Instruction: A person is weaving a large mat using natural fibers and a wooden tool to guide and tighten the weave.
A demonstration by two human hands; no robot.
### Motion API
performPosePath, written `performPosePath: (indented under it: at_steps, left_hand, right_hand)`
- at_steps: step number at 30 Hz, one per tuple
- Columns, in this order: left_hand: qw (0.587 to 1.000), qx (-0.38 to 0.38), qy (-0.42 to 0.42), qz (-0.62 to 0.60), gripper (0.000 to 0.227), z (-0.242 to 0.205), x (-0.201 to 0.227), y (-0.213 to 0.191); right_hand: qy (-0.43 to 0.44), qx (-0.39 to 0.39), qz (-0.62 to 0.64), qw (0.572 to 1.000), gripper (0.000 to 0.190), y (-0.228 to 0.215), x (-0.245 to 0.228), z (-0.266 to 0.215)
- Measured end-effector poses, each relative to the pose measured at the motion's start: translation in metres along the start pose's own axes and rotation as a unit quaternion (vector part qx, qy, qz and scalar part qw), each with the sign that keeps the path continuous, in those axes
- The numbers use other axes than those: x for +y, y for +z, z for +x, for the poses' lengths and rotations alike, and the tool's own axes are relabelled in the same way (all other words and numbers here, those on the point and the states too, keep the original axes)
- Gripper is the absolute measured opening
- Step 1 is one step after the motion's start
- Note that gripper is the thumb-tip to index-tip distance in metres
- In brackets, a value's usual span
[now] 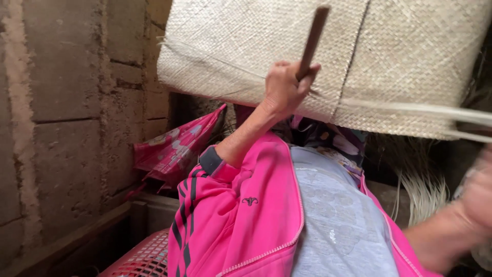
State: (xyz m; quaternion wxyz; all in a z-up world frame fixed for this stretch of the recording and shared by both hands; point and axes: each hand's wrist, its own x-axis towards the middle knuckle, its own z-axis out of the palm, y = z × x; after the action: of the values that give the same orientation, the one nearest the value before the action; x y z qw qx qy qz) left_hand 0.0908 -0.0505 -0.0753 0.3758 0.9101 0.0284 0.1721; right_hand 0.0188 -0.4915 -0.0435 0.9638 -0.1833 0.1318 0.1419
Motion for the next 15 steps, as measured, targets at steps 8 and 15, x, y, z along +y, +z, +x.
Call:
performPosePath:
  at_steps: [8, 15]
  left_hand:
    - [0.986, -0.157, -0.026, 0.049, 0.034, -0.029, 0.048, 0.018]
    - [0.990, -0.102, 0.083, 0.043, 0.034, -0.040, 0.058, 0.028]
  right_hand:
    - [-0.040, -0.138, -0.822, 0.551, 0.018, 0.111, 0.171, 0.080]
    - [0.079, 0.002, -0.659, 0.748, 0.016, 0.081, 0.185, 0.081]
